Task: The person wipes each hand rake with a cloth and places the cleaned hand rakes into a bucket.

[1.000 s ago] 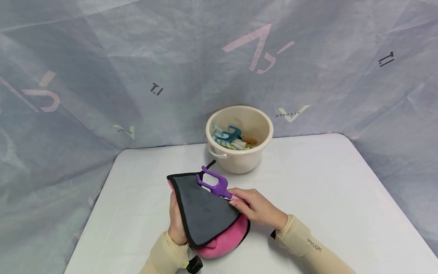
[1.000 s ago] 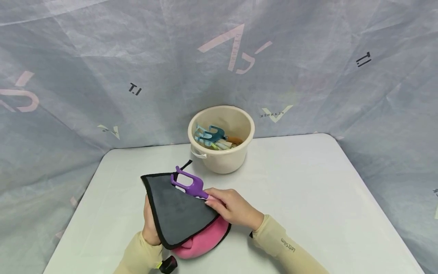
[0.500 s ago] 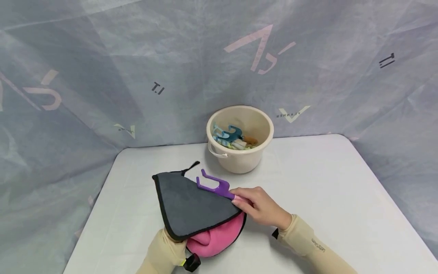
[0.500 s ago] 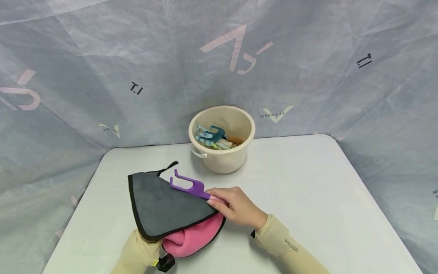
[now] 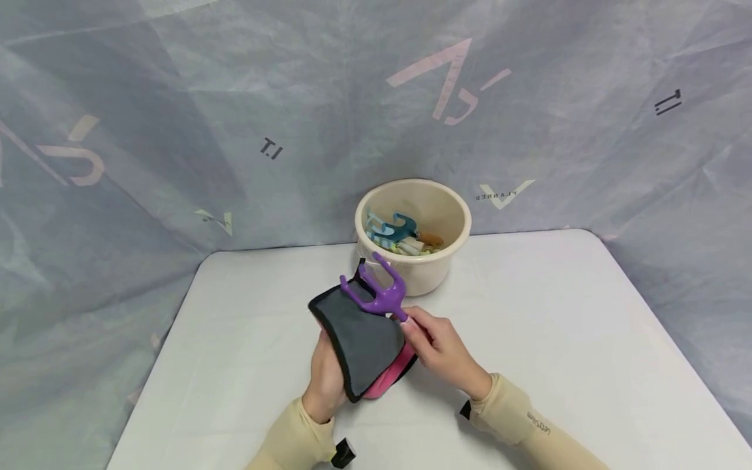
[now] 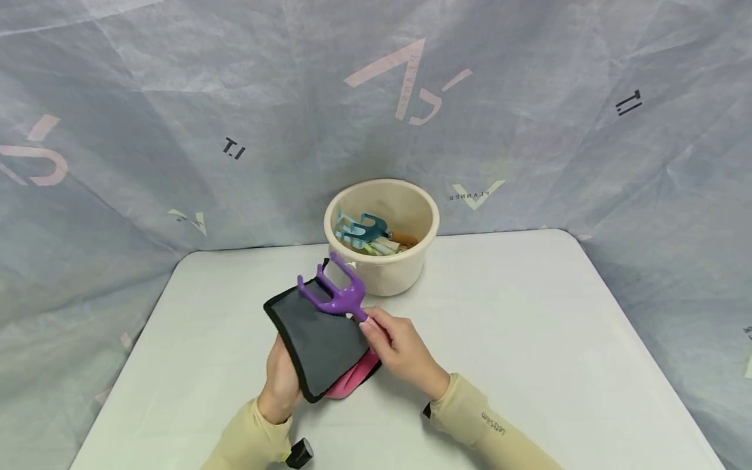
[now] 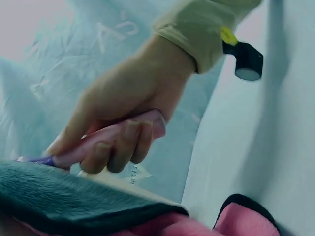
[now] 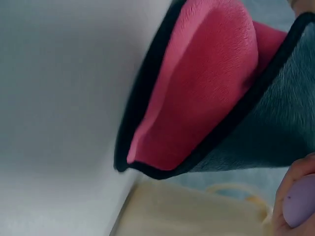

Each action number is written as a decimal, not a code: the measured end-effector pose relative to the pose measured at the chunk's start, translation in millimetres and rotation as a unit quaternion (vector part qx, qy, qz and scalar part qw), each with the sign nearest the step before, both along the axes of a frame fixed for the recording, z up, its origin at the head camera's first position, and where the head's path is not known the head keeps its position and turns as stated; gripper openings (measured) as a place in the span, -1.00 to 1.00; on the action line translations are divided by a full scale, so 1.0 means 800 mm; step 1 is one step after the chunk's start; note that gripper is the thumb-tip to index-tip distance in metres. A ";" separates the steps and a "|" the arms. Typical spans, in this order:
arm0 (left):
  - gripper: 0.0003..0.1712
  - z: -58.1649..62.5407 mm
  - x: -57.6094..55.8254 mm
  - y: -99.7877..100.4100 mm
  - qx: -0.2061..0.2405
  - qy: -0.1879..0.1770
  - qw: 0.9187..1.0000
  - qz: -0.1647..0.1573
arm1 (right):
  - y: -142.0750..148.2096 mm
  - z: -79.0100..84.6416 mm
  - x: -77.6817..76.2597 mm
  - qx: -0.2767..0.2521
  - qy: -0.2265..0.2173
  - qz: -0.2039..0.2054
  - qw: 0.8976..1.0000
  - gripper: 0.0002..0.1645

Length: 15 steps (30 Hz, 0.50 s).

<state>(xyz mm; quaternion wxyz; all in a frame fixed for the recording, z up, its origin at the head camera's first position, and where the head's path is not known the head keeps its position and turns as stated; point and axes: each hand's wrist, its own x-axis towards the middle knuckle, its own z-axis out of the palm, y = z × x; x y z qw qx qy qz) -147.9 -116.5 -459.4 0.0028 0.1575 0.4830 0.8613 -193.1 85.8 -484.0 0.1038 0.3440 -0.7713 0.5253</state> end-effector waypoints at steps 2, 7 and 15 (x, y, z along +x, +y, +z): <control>-0.68 -0.006 -0.002 0.008 -0.008 0.011 1.000 0.004 | -0.003 -0.007 0.002 0.029 0.040 -0.005 0.999 -0.76; -0.87 -0.017 -0.011 0.022 -0.042 -0.029 0.990 0.134 | -0.015 -0.020 0.014 0.079 0.093 -0.017 0.992 -0.68; -0.79 -0.017 -0.018 0.017 -0.002 -0.043 0.976 0.213 | -0.035 -0.032 0.026 0.100 0.112 -0.027 0.988 -0.72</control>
